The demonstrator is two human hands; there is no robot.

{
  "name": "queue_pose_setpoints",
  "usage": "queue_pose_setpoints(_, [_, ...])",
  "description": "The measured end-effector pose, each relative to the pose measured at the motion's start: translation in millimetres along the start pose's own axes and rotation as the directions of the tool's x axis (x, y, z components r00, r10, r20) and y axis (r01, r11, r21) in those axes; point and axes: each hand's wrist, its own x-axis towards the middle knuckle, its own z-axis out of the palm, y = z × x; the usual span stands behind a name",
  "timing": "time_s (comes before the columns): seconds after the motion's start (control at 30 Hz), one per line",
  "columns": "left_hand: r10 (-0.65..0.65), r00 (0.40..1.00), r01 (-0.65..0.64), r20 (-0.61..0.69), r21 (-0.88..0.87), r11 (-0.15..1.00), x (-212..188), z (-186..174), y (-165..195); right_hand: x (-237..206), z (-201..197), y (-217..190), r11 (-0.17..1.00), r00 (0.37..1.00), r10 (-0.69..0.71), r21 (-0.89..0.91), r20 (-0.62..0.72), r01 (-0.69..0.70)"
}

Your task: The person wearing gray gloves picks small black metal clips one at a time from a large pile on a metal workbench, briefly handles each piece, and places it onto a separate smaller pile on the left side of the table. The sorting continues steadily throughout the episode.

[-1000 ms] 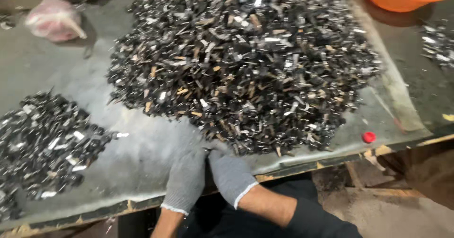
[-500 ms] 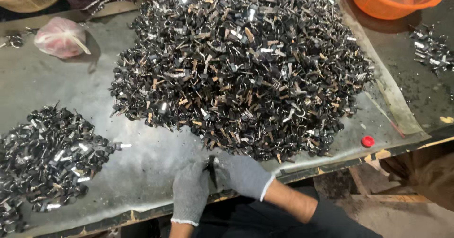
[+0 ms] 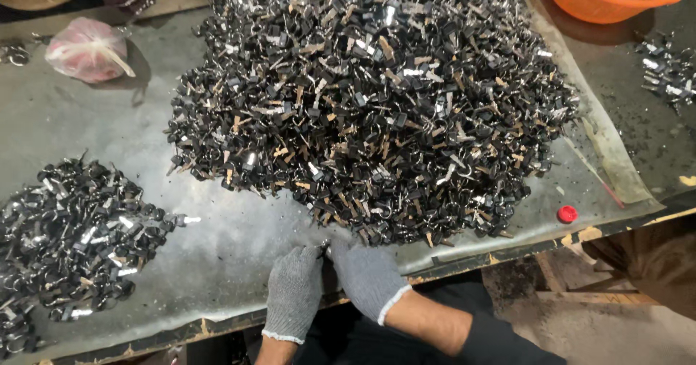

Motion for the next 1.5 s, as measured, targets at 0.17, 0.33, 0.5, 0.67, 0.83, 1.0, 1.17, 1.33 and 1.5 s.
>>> queue_pose_setpoints(0.17, [-0.132,0.987,0.136,0.09,-0.035,0.99,-4.1,-1.4,2.7,-0.6,20.0,-3.4,0.985,0.969,-0.119,0.093,-0.214,0.142])
queue_pose_setpoints(0.33, [-0.097,0.995,0.099,0.03,-0.053,0.994,-2.3,-3.3,1.8,-1.4,28.2,-1.0,0.995,0.989,-0.061,0.068,-0.132,0.071])
queue_pose_setpoints(0.5, [-0.107,0.984,0.11,0.141,-0.015,0.994,1.0,-3.2,-0.1,-3.1,25.9,-1.5,0.945,0.955,-0.109,0.27,-0.275,0.185])
queue_pose_setpoints(0.67, [-0.034,0.998,0.036,0.046,-0.053,0.998,2.8,-6.1,2.2,0.3,11.1,-2.5,0.956,0.991,-0.06,0.28,-0.121,0.092])
queue_pose_setpoints(0.83, [-0.089,0.995,0.091,0.046,-0.032,0.995,4.6,-12.4,11.0,-2.9,-8.8,0.4,0.95,0.998,-0.035,0.309,-0.046,0.048])
queue_pose_setpoints(1.0, [-0.15,0.985,0.149,0.088,0.02,0.989,-0.1,-15.7,15.0,5.4,-2.7,5.6,0.854,0.987,-0.154,0.496,-0.053,0.16])
queue_pose_setpoints(1.17, [-0.089,0.995,0.09,-0.036,0.047,0.995,-0.2,-10.4,18.3,18.2,26.6,14.5,0.893,0.994,-0.103,0.439,-0.022,0.102])
queue_pose_setpoints(1.33, [-0.207,0.978,0.204,-0.032,-0.088,0.975,1.4,-15.5,22.1,4.9,39.2,11.1,0.927,0.948,-0.096,0.319,-0.303,0.195])
queue_pose_setpoints(1.5, [-0.154,0.988,0.157,0.026,-0.17,0.973,0.0,-21.0,21.0,-4.1,27.0,-0.2,0.984,0.923,-0.095,0.108,-0.372,0.144])
